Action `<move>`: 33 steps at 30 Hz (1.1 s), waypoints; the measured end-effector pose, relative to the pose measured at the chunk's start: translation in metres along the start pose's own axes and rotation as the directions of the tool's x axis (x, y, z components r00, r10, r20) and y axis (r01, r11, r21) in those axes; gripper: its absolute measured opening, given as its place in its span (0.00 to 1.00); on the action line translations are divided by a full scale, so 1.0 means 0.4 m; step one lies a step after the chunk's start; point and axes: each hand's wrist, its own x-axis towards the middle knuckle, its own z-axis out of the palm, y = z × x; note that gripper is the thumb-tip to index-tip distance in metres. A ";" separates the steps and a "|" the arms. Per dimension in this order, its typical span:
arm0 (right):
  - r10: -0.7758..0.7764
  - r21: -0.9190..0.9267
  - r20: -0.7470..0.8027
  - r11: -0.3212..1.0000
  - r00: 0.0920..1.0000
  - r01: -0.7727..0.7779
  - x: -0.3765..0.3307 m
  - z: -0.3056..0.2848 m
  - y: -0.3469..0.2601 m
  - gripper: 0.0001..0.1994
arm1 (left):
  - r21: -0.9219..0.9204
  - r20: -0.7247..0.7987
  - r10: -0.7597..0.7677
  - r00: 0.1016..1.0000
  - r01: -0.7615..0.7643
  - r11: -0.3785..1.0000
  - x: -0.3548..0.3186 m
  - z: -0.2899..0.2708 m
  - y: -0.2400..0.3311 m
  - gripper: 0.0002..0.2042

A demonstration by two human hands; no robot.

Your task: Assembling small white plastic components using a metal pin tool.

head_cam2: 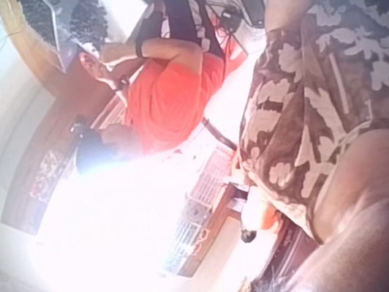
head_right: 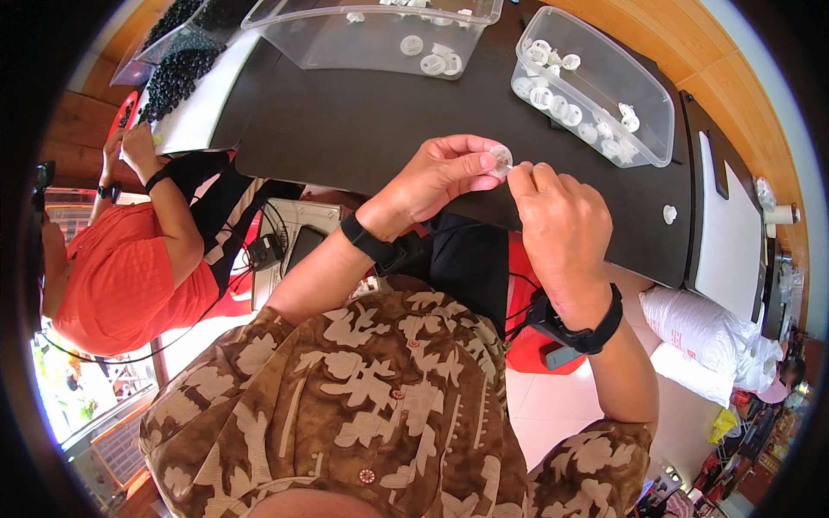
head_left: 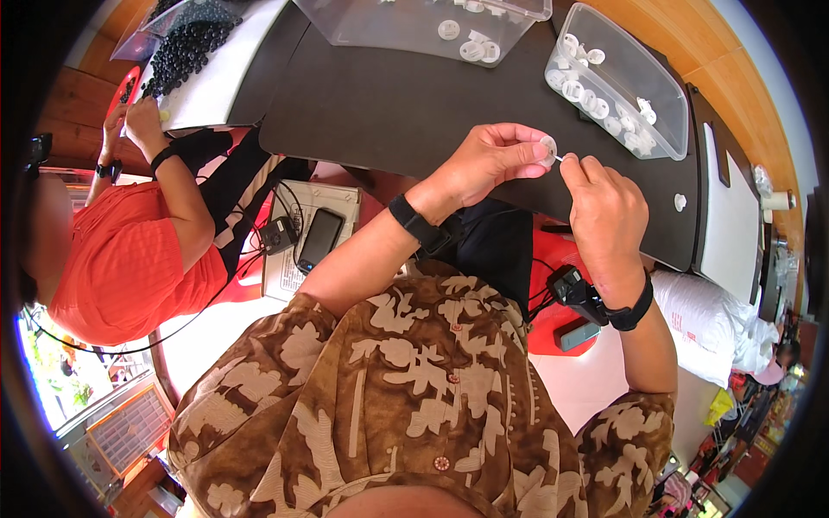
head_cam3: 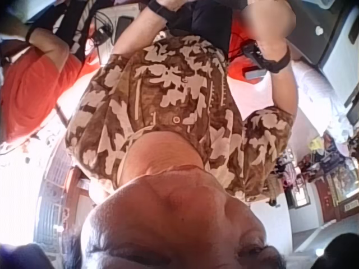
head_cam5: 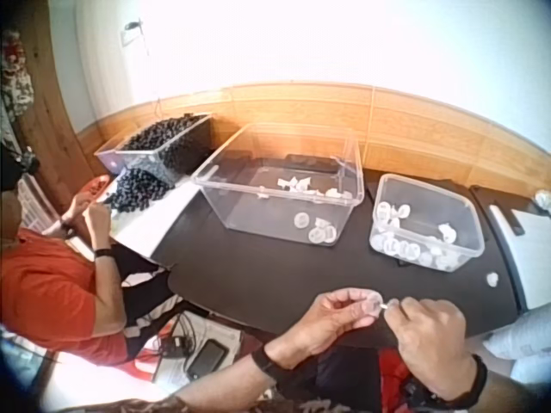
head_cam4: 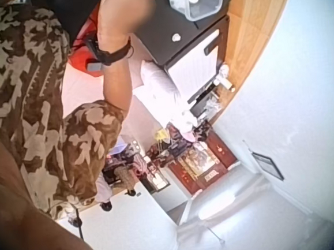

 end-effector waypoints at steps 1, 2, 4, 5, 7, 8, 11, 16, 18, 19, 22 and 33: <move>-0.022 -0.015 -0.004 1.000 1.000 0.021 0.000 0.001 0.000 0.04 | -0.014 0.000 0.001 1.000 -0.001 1.000 0.001 -0.002 -0.001 0.13; -0.042 -0.030 -0.008 0.999 0.999 0.042 0.000 0.002 0.001 0.04 | -0.029 0.000 0.002 1.000 -0.002 1.000 0.002 -0.003 -0.001 0.13; -0.064 -0.035 -0.009 0.997 0.998 0.063 0.003 -0.001 0.005 0.04 | -0.024 -0.004 -0.002 1.000 0.002 1.000 0.002 0.001 0.001 0.13; -0.085 -0.038 -0.009 0.996 0.996 0.085 0.004 -0.003 0.007 0.04 | -0.019 -0.008 -0.006 1.000 0.006 1.000 0.002 0.002 0.001 0.13; -0.103 -0.029 -0.011 0.994 0.995 0.102 0.005 0.000 0.011 0.04 | -0.020 -0.002 -0.007 1.000 0.007 1.000 0.004 -0.001 -0.001 0.13; -0.122 -0.019 -0.015 0.992 0.992 0.122 0.007 0.000 0.012 0.04 | -0.019 0.003 -0.004 1.000 0.004 1.000 0.005 -0.003 -0.001 0.12; -0.155 -0.019 0.011 0.988 0.988 0.155 0.012 -0.008 0.014 0.04 | -0.010 0.002 -0.005 1.000 0.005 1.000 0.004 -0.004 -0.005 0.12; -0.183 0.013 0.073 0.983 0.980 0.182 0.020 -0.010 0.025 0.04 | 0.013 0.012 -0.004 1.000 0.004 1.000 0.004 -0.003 -0.005 0.12; -0.179 0.012 0.081 0.984 0.980 0.179 0.022 -0.009 0.031 0.04 | 0.020 0.017 0.011 1.000 -0.011 1.000 0.008 -0.004 -0.004 0.12; -0.147 0.049 0.103 0.989 0.984 0.143 0.017 -0.008 0.035 0.03 | 0.002 0.026 -0.009 1.000 0.009 1.000 0.006 -0.001 -0.004 0.13; -0.034 0.174 0.096 0.985 0.995 0.017 0.000 -0.004 0.043 0.04 | -0.048 0.047 -0.019 0.999 0.022 0.999 0.009 -0.006 -0.001 0.14; 0.312 0.874 0.436 0.078 0.844 -0.480 0.007 0.099 0.040 0.05 | -0.118 0.133 0.027 0.991 -0.011 0.993 0.002 -0.009 -0.016 0.13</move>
